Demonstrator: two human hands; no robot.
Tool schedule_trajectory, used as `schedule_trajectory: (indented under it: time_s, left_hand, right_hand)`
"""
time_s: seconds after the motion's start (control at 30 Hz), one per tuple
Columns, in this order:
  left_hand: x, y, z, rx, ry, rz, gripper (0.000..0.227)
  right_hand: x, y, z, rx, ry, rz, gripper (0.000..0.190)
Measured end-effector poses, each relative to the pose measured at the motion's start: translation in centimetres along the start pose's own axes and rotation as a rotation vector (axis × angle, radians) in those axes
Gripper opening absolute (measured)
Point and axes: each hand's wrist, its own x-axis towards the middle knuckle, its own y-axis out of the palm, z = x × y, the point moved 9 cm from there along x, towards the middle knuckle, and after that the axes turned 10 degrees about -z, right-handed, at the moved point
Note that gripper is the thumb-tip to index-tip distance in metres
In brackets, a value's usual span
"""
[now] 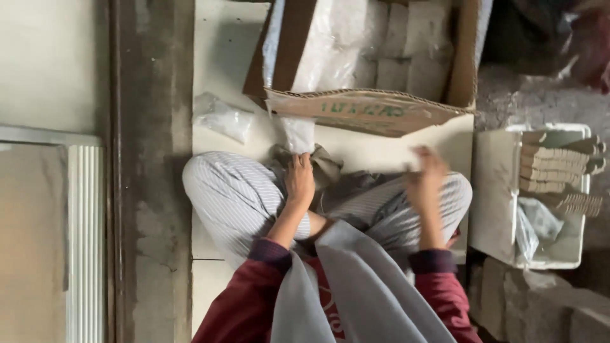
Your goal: The person sits on the floor and repeatedly wraps small items in plastic bags, then places them into a cardboard box. The person handles each item one at a time, seals the bag, and sets it aside before picking up the next item.
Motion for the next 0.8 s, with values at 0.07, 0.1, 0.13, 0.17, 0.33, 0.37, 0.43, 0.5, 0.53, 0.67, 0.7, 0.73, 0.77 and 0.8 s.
schedule_trajectory:
  time_s: [0.07, 0.1, 0.13, 0.17, 0.33, 0.37, 0.43, 0.5, 0.53, 0.67, 0.7, 0.73, 0.77, 0.8]
  left_hand:
    - [-0.7, 2.4, 1.4, 0.047, -0.007, -0.028, 0.025]
    - [-1.2, 3.6, 2.1, 0.094, -0.001, -0.047, 0.020]
    - [-1.2, 2.9, 2.0, 0.095, -0.010, -0.047, 0.020]
    - [-1.2, 2.2, 2.0, -0.067, -0.061, -0.047, 0.018]
    - [-0.3, -5.7, 1.4, -0.405, -0.063, -0.096, 0.013]
    - [0.2, -7.1, 1.4, -0.519, -0.065, -0.088, 0.014]
    - [0.1, -9.1, 1.3, -0.637, -0.071, -0.066, 0.015]
    - [0.4, -9.8, 2.1, -0.885, -0.183, -0.043, 0.021]
    - [0.9, -10.2, 1.6, -0.887, -0.183, -0.039, 0.021]
    - [2.3, -6.8, 1.9, -1.077, -0.293, 0.013, 0.028]
    - [2.7, -4.7, 2.8, -0.960, -0.325, 0.017, 0.045]
    - [3.5, -1.0, 4.0, -0.962, -0.324, 0.016, 0.045]
    - [4.1, 2.5, 6.3, -0.797, -0.378, -0.041, 0.069]
    - [4.0, 5.8, 8.6, -0.628, -0.438, -0.094, 0.092]
  right_hand:
    - [-1.0, 6.3, 4.8, 0.074, -0.089, 0.109, 0.056]
    - [-2.0, 9.8, 7.5, 0.142, -0.165, 0.214, 0.067]
    - [-2.4, 11.4, 9.2, 0.144, -0.170, 0.221, 0.067]
    - [-3.7, 14.6, 10.7, 0.055, -0.190, 0.410, 0.081]
    - [-4.4, 17.1, 12.1, 0.167, 0.008, 0.559, 0.041]
    - [-3.7, 15.4, 13.2, 0.293, 0.043, 0.600, 0.035]
    - [-3.4, 12.8, 14.0, 0.415, 0.090, 0.645, 0.035]
    - [-3.1, 11.7, 13.1, 0.801, 0.358, 0.674, 0.044]
    - [-2.9, 11.3, 12.9, 0.798, 0.361, 0.673, 0.044]
    - [-3.6, 10.3, 13.7, 1.387, 0.634, 0.725, 0.095]
    - [-3.5, 10.3, 13.4, 1.392, 0.682, 0.688, 0.093]
    - [-3.3, 10.4, 13.7, 1.391, 0.680, 0.686, 0.093]
    - [-3.2, 10.5, 13.3, 1.398, 0.752, 0.634, 0.089]
    - [-3.6, 10.6, 13.0, 1.402, 0.829, 0.587, 0.086]
